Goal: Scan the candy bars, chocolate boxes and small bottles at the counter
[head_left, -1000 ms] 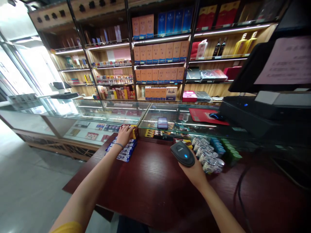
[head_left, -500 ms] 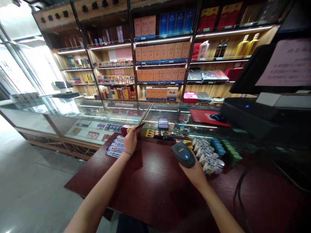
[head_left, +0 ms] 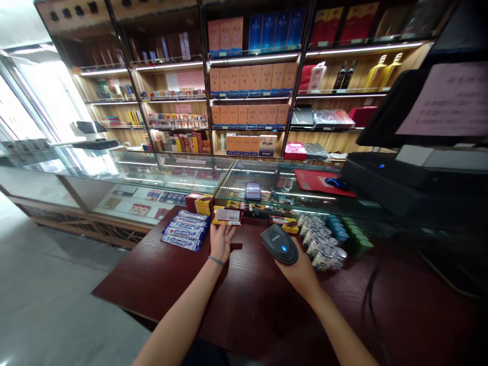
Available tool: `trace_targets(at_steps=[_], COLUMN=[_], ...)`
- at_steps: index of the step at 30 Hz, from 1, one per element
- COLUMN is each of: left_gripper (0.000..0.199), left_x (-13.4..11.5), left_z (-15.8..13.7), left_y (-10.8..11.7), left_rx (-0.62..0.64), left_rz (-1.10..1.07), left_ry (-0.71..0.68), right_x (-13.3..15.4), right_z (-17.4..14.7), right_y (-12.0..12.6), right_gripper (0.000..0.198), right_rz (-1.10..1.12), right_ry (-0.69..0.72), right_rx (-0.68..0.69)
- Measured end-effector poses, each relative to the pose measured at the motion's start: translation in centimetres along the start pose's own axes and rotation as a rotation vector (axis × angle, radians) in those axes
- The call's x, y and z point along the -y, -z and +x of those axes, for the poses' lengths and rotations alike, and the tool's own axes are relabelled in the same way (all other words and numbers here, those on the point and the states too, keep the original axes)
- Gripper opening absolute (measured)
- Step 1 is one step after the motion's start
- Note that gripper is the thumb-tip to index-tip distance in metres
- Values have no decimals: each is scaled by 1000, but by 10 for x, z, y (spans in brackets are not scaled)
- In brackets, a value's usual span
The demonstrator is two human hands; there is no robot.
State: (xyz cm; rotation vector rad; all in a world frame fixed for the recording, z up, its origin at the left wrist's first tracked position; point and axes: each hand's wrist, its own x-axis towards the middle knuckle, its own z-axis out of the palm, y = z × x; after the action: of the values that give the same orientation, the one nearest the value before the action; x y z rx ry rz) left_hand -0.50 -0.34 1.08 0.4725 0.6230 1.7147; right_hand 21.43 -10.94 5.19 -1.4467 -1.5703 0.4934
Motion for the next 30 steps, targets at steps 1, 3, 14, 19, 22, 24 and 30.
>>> trace_targets(at_steps=[1,3,14,19,22,24,30], left_gripper=[35,34,29,29,30,30,24], left_x=[0,0,0,1,2,2,4], left_z=[0,2,4,4,5,5,5], left_y=[2,4,6,6,7,8,16], left_rx=[-8,-27,-55,-50,-47,-48,47], left_rz=[-22,-50,-60,-57,-73,-78,-91], left_ry=[14,36,47,41,37,39,26], right_x=[2,6,0,1,3,4,6], right_z=[-1,-3,-8,-9,-8,-7,-7], right_y=[-1,-2,-9,-8,-7,-5,-4], right_gripper=[34,33,39,37,36,34,24], right_rz=[-31,-100,-231,-221,-231,-257,-325], right_ry=[-11,-30,145,175,181,182,186], right_rx=[26,78,210,232,277,295,326])
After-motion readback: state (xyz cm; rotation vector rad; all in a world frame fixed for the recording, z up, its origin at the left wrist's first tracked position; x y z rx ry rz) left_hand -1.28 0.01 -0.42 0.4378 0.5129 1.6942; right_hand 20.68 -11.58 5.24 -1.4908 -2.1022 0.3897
